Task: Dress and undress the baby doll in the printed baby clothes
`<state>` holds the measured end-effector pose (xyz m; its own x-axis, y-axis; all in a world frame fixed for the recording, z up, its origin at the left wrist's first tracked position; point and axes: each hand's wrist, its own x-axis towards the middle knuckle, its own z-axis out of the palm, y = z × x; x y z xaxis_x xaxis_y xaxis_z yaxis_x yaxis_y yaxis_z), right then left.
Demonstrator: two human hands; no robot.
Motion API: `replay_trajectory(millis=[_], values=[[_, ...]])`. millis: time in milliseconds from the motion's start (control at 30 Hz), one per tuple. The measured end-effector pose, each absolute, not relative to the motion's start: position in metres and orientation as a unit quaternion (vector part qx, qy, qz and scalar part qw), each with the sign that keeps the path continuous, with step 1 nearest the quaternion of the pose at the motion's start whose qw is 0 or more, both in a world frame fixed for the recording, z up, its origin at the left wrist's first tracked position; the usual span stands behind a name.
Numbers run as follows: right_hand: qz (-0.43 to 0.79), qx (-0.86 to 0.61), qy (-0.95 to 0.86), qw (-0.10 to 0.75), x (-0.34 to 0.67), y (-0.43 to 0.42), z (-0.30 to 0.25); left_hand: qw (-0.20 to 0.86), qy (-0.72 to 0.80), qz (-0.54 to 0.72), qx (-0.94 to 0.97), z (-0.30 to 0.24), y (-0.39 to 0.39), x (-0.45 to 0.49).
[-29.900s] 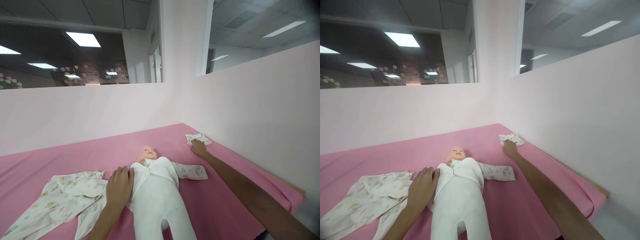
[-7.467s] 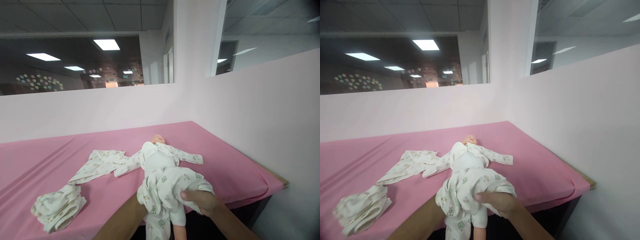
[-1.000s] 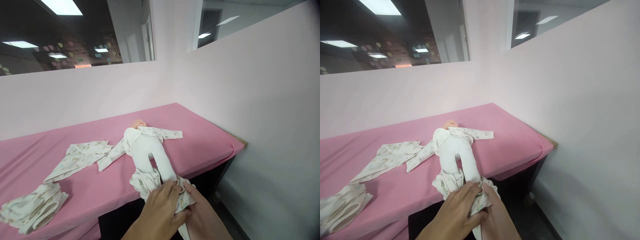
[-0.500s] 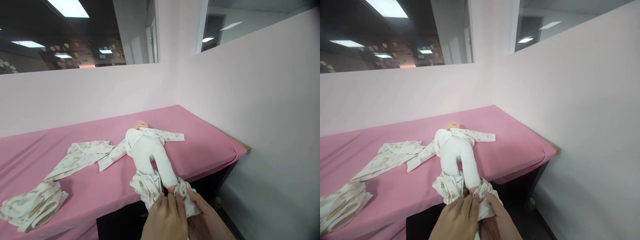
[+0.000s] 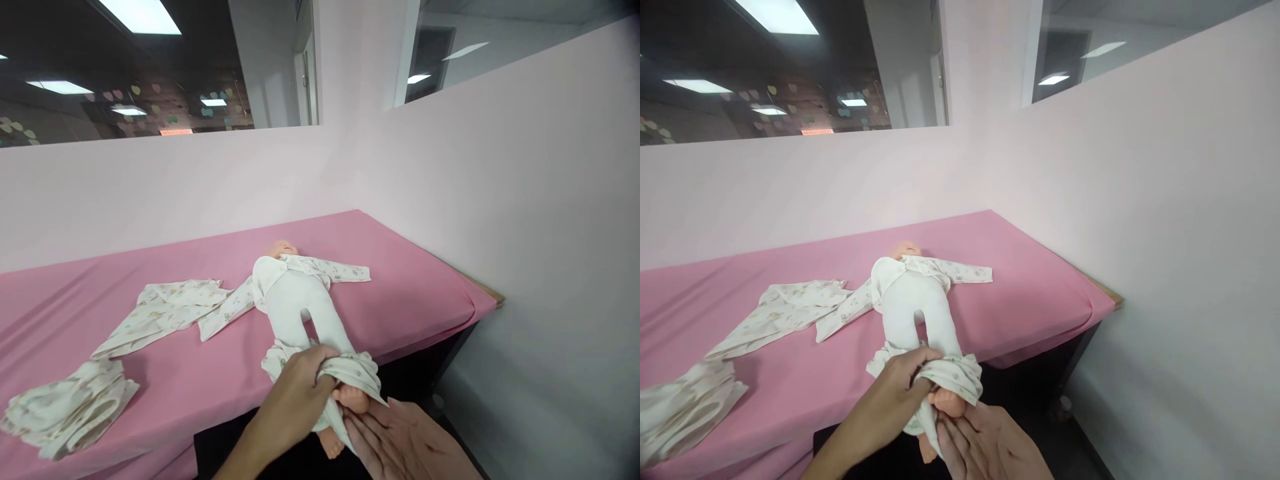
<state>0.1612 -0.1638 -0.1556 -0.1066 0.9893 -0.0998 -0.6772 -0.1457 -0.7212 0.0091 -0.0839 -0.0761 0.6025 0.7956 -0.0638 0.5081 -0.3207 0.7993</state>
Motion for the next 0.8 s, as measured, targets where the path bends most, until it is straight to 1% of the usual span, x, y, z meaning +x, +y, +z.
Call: replay_trajectory(millis=[100, 267, 333, 467, 567, 700, 800], values=[[0.735, -0.277, -0.232, 0.574, 0.159, -0.165, -0.159, 0.434, 0.405, 0.182, 0.784, -0.076, -0.082, 0.005], [0.765, -0.252, -0.195, 0.56, 0.16, -0.162, -0.151, 0.352, 0.378, 0.191, 0.834, -0.082, -0.085, 0.0], [0.762, -0.272, -0.235, 0.539, 0.166, -0.159, -0.142, 0.324, 0.361, 0.184, 0.855, -0.084, -0.085, -0.001], [0.749, -0.34, -0.354, 0.446, 0.189, -0.149, -0.131, 0.264, 0.338, 0.165, 0.888, -0.091, -0.081, 0.0], [0.699, -0.408, -0.421, 0.409, 0.205, -0.144, -0.135, 0.21, 0.33, 0.16, 0.906, -0.1, -0.078, 0.001], [0.606, -0.448, -0.507, 0.419, 0.209, -0.141, -0.147, 0.153, 0.327, 0.157, 0.919, -0.109, -0.076, 0.003], [0.514, -0.498, -0.557, 0.421, 0.202, -0.137, -0.157, 0.113, 0.312, 0.13, 0.934, -0.106, -0.074, 0.007]])
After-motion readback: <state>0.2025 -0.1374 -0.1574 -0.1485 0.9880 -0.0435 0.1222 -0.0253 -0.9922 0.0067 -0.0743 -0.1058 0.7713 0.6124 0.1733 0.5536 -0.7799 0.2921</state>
